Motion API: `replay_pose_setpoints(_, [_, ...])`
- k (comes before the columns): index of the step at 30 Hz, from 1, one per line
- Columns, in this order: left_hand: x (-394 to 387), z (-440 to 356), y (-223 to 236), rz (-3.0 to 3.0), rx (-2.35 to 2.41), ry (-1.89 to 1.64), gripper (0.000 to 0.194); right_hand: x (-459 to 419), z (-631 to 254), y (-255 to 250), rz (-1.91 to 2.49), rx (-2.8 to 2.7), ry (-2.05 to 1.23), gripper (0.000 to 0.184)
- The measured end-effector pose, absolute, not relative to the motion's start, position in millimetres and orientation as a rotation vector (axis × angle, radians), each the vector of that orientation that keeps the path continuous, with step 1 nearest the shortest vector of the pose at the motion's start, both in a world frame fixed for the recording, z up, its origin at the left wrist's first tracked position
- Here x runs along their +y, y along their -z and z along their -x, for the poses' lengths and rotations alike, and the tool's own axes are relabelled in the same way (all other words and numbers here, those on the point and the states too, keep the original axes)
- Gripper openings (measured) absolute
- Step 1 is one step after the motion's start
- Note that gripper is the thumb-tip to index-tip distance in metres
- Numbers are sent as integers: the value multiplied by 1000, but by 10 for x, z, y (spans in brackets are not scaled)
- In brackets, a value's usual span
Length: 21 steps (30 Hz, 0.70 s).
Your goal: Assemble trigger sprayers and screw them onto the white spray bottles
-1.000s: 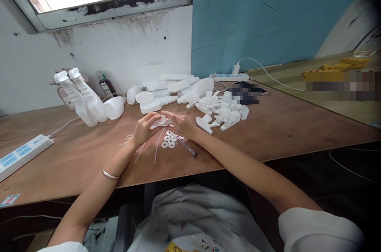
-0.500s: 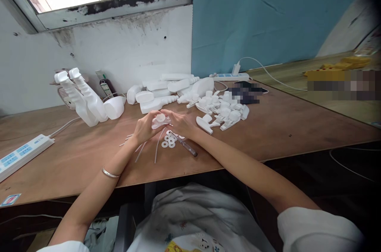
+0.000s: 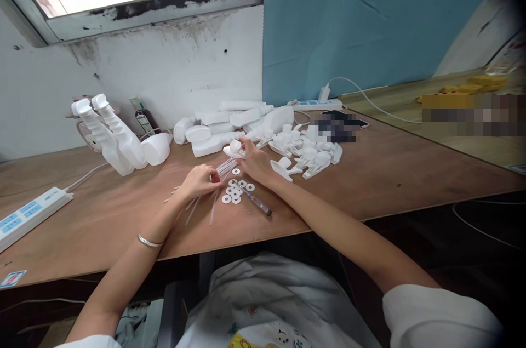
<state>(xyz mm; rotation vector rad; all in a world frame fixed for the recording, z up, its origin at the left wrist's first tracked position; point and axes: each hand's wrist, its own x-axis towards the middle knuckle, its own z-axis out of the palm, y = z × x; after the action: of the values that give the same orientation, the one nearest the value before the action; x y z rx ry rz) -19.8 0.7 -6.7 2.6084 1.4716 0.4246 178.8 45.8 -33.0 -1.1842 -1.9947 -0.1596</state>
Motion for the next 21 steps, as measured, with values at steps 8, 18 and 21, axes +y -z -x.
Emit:
replay_pose_setpoints(8, [-41,174,30,-2541,1502,-480,17,444,-1791,330,1195,-2008,206,47])
replay_pose_setpoints(18, [13,219,36,-2439,1630,-642,19,432,-1807,278,1190,-1923,176,44])
replay_pose_setpoints(21, [47,255,45,-2381,1613,-724,16,418,-1816,239,1195,-1858,123,43])
